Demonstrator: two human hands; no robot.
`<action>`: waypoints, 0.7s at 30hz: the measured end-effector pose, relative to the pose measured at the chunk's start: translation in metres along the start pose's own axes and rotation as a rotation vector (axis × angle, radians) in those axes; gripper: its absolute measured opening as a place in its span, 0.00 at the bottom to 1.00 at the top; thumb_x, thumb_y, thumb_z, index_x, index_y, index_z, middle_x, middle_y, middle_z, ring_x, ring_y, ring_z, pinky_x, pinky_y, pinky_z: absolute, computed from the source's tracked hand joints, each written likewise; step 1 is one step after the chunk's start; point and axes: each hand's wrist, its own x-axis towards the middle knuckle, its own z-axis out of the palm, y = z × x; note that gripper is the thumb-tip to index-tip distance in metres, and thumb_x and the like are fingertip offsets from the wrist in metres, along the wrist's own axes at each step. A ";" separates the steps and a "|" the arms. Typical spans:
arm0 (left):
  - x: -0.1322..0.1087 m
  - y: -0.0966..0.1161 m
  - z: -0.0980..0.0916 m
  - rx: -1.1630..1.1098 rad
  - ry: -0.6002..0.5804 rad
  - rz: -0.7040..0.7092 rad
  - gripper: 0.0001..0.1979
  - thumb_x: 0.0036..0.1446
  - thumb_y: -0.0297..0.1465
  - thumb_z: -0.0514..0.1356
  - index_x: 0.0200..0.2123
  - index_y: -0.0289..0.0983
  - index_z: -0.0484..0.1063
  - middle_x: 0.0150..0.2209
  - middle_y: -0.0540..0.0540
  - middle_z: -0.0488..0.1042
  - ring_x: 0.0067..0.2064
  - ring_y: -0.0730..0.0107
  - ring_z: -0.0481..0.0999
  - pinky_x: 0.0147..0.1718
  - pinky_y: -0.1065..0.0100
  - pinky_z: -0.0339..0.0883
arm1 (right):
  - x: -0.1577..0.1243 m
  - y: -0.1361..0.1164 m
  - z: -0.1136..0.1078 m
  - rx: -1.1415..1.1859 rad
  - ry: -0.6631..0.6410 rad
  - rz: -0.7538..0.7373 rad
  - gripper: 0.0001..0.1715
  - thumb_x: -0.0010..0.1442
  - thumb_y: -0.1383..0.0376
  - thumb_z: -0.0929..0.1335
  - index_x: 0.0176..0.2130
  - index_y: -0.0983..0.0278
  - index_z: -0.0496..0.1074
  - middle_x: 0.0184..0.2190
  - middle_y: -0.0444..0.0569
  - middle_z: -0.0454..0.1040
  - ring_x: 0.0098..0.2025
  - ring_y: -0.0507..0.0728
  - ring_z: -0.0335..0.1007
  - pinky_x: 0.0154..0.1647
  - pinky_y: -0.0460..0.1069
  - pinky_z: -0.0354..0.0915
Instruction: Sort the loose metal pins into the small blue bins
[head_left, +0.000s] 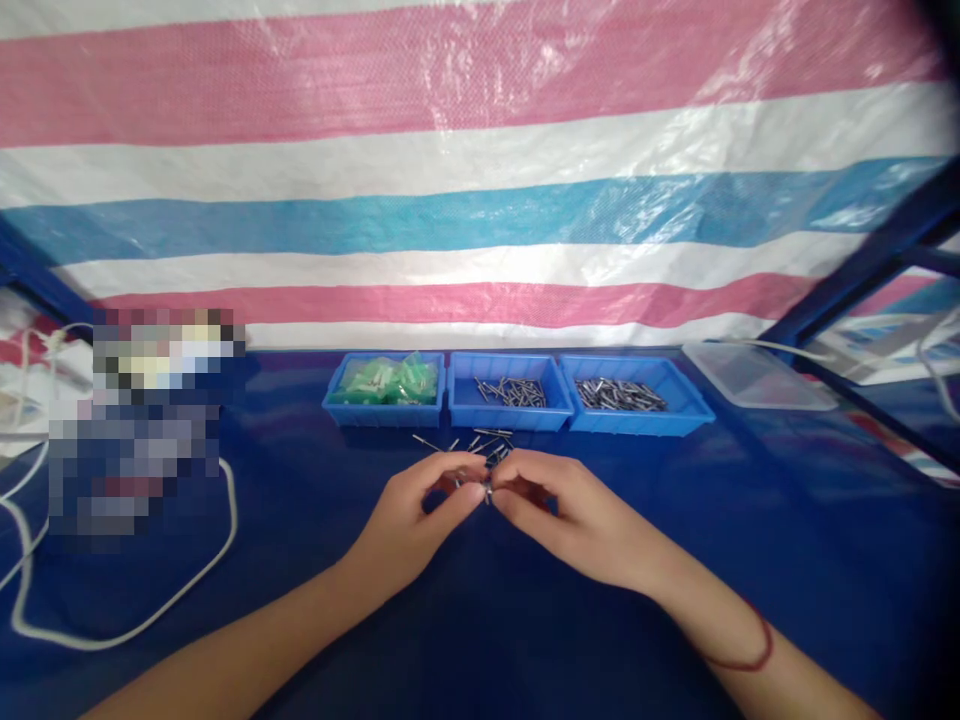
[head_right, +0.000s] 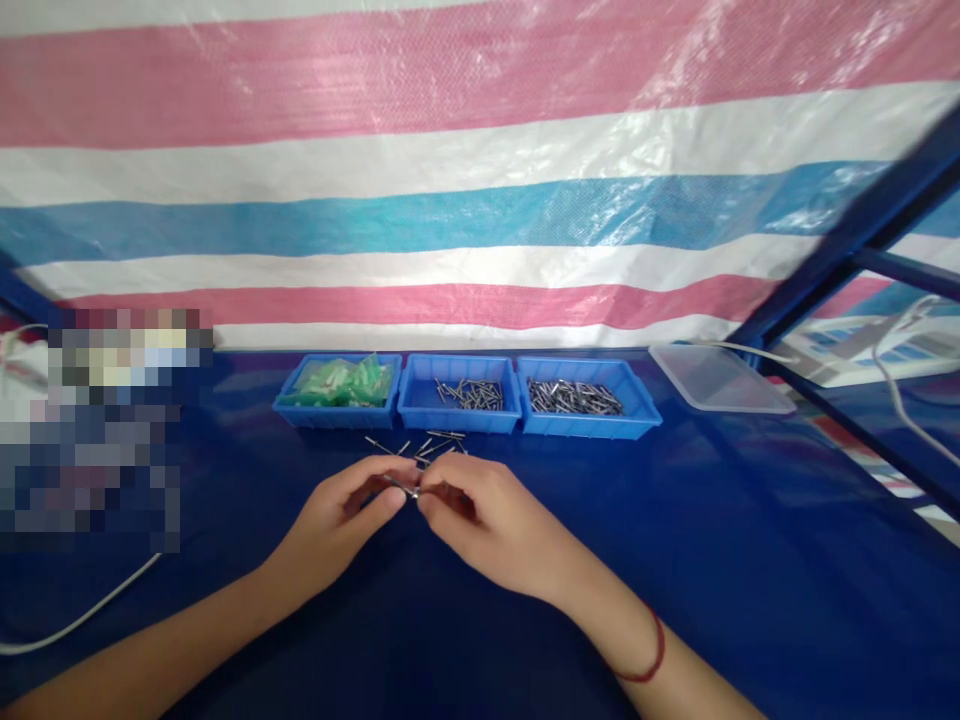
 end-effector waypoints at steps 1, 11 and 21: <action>0.000 0.002 0.001 -0.074 0.008 -0.035 0.10 0.61 0.34 0.57 0.44 0.39 0.73 0.40 0.47 0.77 0.42 0.68 0.77 0.43 0.68 0.70 | 0.000 0.000 0.003 0.022 0.006 -0.011 0.08 0.63 0.66 0.61 0.33 0.63 0.68 0.27 0.43 0.67 0.28 0.50 0.60 0.28 0.45 0.58; 0.003 0.001 0.003 -0.160 0.130 -0.038 0.05 0.56 0.31 0.60 0.32 0.37 0.75 0.34 0.49 0.76 0.37 0.71 0.75 0.39 0.71 0.68 | 0.001 0.002 0.014 0.041 0.077 -0.035 0.07 0.63 0.66 0.63 0.38 0.64 0.70 0.31 0.47 0.72 0.30 0.51 0.64 0.30 0.46 0.60; 0.004 0.003 0.004 -0.131 0.129 0.002 0.06 0.57 0.30 0.59 0.33 0.37 0.76 0.35 0.46 0.73 0.37 0.70 0.73 0.40 0.69 0.69 | 0.000 0.007 0.020 0.032 0.110 -0.028 0.08 0.62 0.66 0.63 0.36 0.63 0.71 0.30 0.47 0.71 0.30 0.51 0.65 0.29 0.46 0.61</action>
